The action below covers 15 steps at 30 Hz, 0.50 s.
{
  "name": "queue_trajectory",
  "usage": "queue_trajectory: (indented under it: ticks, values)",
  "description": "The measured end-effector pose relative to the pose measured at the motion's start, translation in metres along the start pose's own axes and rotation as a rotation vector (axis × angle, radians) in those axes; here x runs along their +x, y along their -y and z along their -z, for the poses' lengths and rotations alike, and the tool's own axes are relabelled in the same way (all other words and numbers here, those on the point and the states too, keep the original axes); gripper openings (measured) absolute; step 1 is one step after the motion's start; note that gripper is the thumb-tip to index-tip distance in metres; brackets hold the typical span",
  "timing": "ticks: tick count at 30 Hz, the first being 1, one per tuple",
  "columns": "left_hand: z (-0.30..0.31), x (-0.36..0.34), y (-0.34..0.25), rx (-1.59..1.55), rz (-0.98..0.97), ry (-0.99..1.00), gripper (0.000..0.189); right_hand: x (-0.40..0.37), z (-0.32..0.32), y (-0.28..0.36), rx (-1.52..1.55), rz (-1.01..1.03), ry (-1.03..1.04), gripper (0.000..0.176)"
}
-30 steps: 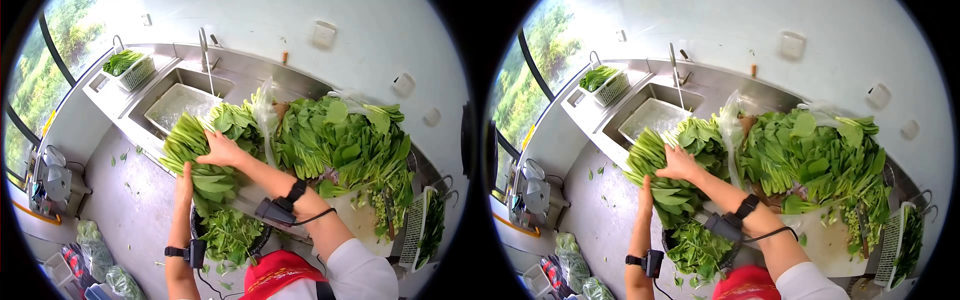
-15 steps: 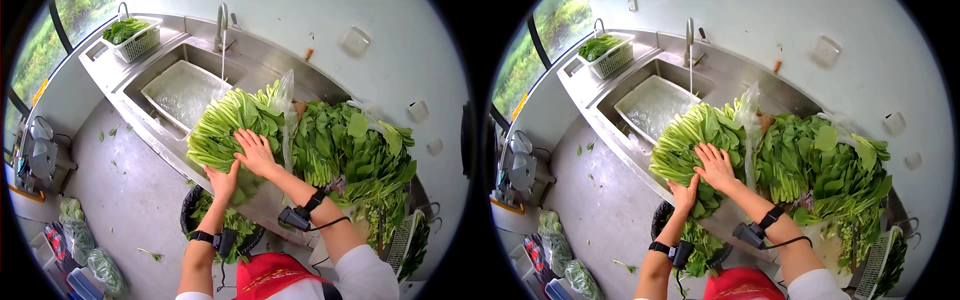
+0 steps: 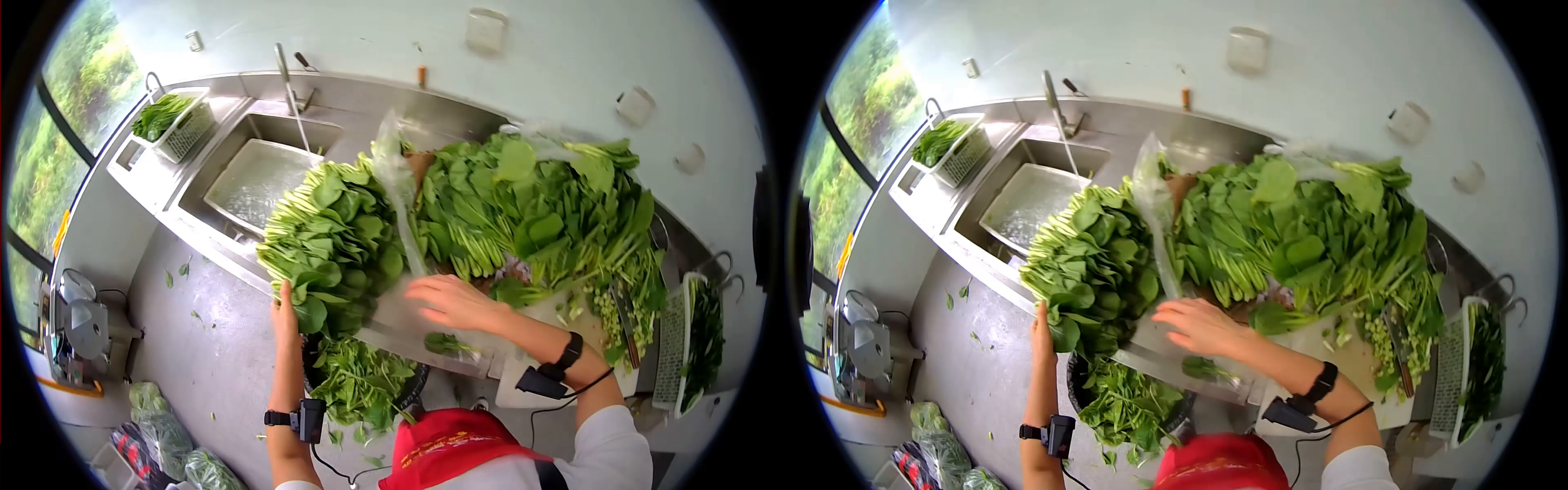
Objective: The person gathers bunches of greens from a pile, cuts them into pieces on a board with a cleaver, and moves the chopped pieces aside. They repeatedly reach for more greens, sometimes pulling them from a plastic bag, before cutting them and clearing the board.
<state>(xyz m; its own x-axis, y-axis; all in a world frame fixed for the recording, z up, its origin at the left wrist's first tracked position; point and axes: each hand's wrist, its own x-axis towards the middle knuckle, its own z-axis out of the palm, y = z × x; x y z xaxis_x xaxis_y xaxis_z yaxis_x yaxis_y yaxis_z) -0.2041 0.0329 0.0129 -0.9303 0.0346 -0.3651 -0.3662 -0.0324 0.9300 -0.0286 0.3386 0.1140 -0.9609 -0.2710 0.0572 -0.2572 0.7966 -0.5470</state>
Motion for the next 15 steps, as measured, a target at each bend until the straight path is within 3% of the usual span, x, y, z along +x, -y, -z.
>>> queue_trajectory:
  ticks: [3,5,6,7,9,11,12,15]
  values:
    - [-0.03,-0.013,-0.006,-0.048,-0.058,-0.002,0.067,-0.067,0.002,-0.006,0.108,-0.161,0.006,0.033]
    - [-0.054,0.027,0.026,0.167,-0.133,-0.244,0.057,-0.107,0.004,-0.007,0.176,-0.252,-0.002,0.031]
    - [-0.059,0.04,0.039,0.231,-0.158,-0.204,0.058,-0.125,0.004,-0.004,0.18,-0.248,-0.058,0.03]
    - [-0.047,0.087,0.081,0.257,-0.356,-0.192,0.058,-0.139,0.006,-0.001,0.202,-0.292,-0.069,0.03]
    - [-0.041,0.091,0.076,0.407,-0.518,-0.181,0.057,-0.167,0.003,0.006,0.258,-0.384,-0.093,0.03]
    - [-0.025,0.083,0.068,0.56,-0.464,-0.025,0.064,-0.187,-0.001,0.008,0.307,-0.417,-0.13,0.029]
    - [-0.02,0.078,0.064,0.6,-0.502,-0.035,0.057,-0.193,-0.002,0.008,0.331,-0.418,-0.148,0.029]
    - [0.007,0.062,0.045,1.677,-0.416,0.113,0.051,-0.213,-0.002,0.017,0.321,-0.412,-0.129,0.029]
